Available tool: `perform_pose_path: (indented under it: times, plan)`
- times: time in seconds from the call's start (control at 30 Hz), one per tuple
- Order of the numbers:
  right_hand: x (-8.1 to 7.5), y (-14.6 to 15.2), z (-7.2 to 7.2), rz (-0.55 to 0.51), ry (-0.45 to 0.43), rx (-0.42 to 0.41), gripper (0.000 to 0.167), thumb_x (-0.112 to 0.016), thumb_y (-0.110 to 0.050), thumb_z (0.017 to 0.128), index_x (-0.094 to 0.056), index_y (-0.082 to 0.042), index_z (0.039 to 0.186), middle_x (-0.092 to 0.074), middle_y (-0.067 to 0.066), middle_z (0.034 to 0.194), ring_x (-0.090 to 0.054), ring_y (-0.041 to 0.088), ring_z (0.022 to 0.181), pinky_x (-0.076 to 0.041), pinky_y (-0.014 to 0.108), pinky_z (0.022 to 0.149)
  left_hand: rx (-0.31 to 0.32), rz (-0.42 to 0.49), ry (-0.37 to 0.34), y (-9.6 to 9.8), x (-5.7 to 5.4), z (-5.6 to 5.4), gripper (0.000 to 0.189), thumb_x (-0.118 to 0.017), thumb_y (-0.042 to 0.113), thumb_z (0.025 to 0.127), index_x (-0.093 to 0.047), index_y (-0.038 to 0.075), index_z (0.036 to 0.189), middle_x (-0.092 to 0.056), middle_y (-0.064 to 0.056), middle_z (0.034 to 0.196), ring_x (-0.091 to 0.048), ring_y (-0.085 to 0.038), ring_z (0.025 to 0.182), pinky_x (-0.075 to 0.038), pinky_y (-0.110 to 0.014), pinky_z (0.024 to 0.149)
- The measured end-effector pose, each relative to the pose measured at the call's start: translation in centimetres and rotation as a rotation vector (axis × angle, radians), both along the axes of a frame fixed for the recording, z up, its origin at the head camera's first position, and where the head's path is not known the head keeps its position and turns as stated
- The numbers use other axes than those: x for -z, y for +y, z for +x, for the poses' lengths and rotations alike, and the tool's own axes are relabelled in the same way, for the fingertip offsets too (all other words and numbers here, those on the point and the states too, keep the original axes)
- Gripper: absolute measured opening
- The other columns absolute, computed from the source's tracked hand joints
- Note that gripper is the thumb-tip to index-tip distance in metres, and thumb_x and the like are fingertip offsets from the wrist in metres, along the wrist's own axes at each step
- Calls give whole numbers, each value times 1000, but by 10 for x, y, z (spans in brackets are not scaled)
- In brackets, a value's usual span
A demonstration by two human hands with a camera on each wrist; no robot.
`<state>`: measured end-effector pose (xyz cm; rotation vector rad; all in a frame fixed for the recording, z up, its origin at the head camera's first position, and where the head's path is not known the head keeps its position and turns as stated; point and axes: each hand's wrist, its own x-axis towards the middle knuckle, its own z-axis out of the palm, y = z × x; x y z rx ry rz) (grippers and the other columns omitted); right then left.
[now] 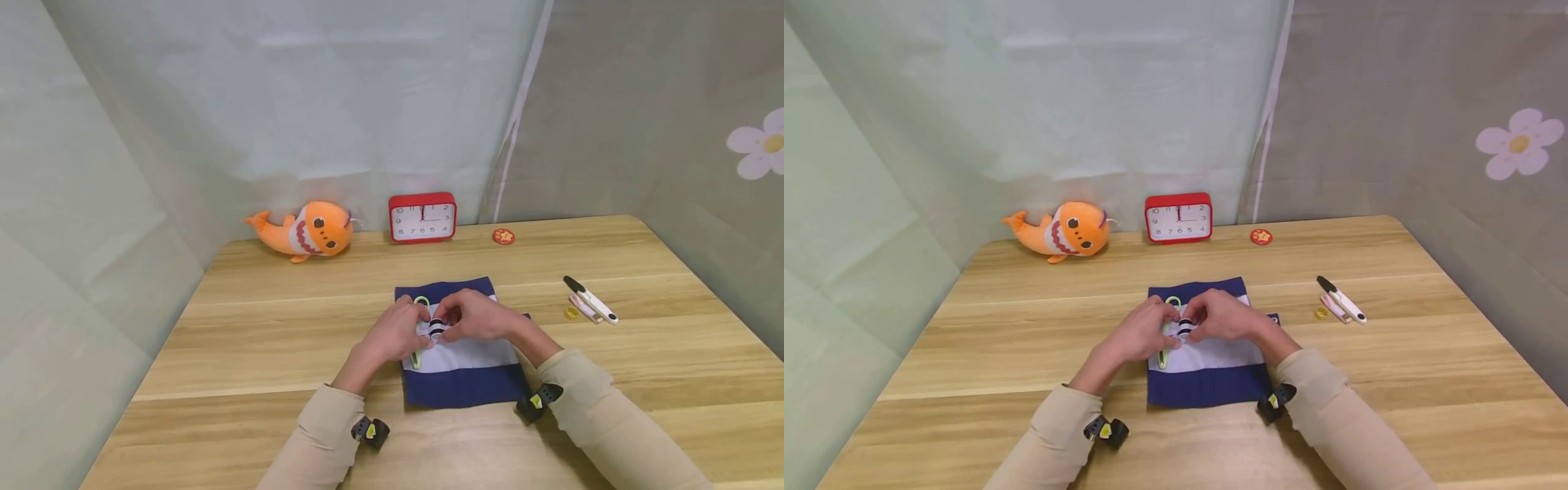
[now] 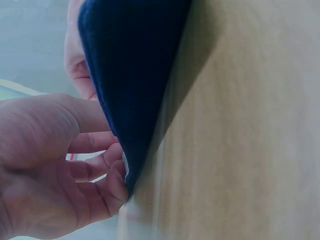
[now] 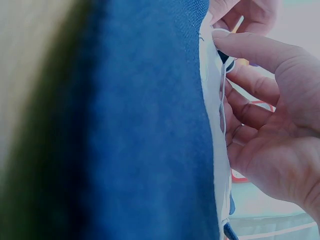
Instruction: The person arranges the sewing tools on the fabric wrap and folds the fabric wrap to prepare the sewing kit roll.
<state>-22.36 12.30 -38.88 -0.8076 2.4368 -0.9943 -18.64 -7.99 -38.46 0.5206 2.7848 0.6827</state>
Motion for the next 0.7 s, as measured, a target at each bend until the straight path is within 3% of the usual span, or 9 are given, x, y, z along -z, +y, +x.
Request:
perform_pose_path:
  times: [0.7]
  plan:
    - [0, 0, 1, -15, -15, 12, 21, -84, -12, 87, -77, -9, 106, -68, 1, 88, -59, 15, 81, -49, 26, 72, 5, -6, 10, 0, 0, 1, 39, -86, 20, 89, -73, 4, 123, -64, -9, 109, -54, -21, 101, -50, -38, 96]
